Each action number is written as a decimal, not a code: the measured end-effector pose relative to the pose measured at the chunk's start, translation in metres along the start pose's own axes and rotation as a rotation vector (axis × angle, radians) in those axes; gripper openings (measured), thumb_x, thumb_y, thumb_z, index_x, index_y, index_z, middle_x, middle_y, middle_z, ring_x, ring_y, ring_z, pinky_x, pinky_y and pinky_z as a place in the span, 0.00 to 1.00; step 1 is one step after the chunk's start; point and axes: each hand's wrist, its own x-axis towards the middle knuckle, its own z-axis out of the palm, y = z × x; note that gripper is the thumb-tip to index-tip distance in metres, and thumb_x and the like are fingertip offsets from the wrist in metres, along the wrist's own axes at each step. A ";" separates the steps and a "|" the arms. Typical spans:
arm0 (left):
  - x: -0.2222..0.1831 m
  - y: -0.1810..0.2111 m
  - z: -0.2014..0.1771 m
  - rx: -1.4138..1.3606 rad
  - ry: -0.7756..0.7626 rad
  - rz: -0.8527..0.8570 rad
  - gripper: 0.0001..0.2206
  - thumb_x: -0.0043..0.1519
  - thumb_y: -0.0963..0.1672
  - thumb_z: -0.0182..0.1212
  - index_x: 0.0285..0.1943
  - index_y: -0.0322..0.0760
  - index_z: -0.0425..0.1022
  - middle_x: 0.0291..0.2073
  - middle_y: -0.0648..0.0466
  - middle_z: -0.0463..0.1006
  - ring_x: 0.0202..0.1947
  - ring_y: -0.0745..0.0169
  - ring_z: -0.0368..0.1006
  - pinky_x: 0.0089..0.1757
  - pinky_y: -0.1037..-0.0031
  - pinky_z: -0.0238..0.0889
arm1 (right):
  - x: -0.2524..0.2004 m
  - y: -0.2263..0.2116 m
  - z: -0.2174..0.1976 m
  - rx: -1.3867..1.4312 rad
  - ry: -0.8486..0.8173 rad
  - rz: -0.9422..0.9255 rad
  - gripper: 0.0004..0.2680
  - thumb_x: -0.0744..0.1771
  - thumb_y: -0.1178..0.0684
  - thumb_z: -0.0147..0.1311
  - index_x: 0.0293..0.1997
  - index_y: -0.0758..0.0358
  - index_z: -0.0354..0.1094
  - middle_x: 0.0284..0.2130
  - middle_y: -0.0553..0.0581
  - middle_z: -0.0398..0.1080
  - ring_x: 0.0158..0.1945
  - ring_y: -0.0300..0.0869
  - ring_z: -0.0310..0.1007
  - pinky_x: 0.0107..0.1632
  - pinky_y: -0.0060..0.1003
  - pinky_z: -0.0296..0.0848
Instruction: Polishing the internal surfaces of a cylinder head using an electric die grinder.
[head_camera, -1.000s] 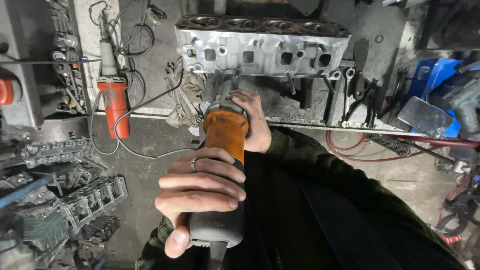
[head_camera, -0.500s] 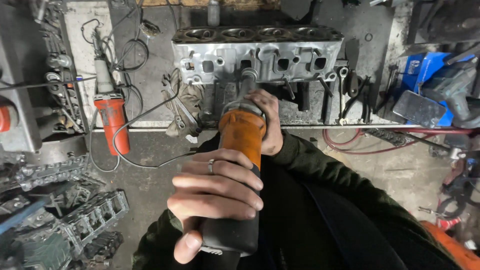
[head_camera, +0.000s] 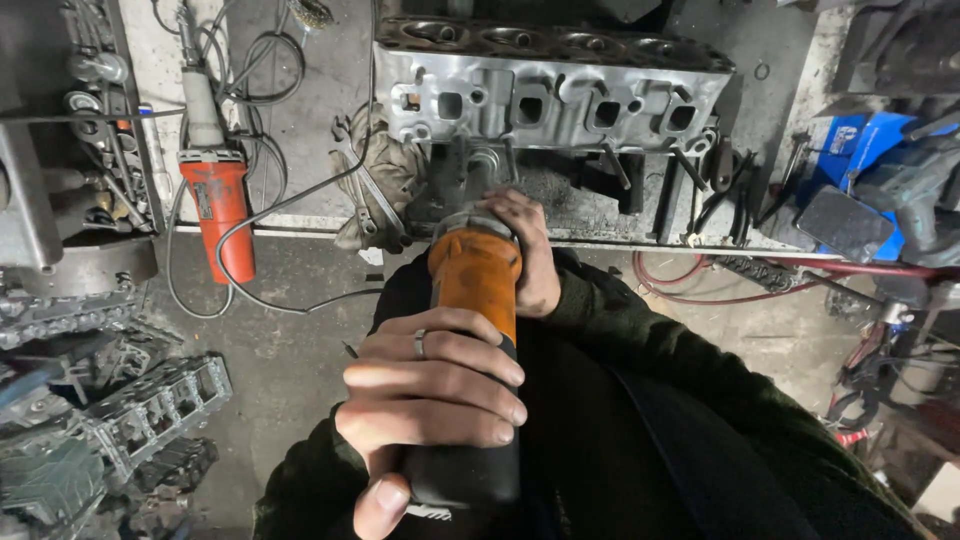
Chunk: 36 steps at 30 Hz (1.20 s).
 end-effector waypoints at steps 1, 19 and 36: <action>0.000 -0.004 -0.006 -0.001 -0.070 0.075 0.27 0.63 0.53 0.41 0.33 0.26 0.79 0.26 0.42 0.83 0.30 0.42 0.83 0.38 0.52 0.78 | 0.001 0.002 0.000 -0.007 0.000 -0.002 0.31 0.61 0.47 0.69 0.69 0.64 0.55 0.63 0.64 0.65 0.70 0.59 0.60 0.73 0.54 0.59; -0.008 -0.003 -0.019 -0.046 -0.013 0.074 0.27 0.63 0.54 0.42 0.35 0.26 0.80 0.28 0.43 0.83 0.32 0.44 0.84 0.38 0.53 0.80 | 0.013 -0.004 0.011 0.027 0.011 0.026 0.32 0.60 0.47 0.70 0.68 0.64 0.55 0.62 0.67 0.62 0.69 0.58 0.60 0.72 0.54 0.60; 0.001 0.001 -0.021 -0.065 -0.030 0.096 0.32 0.69 0.55 0.36 0.31 0.28 0.81 0.26 0.45 0.83 0.31 0.45 0.84 0.37 0.55 0.79 | 0.012 -0.001 0.006 0.001 0.015 -0.012 0.31 0.60 0.47 0.71 0.67 0.65 0.57 0.60 0.66 0.66 0.68 0.59 0.63 0.72 0.56 0.59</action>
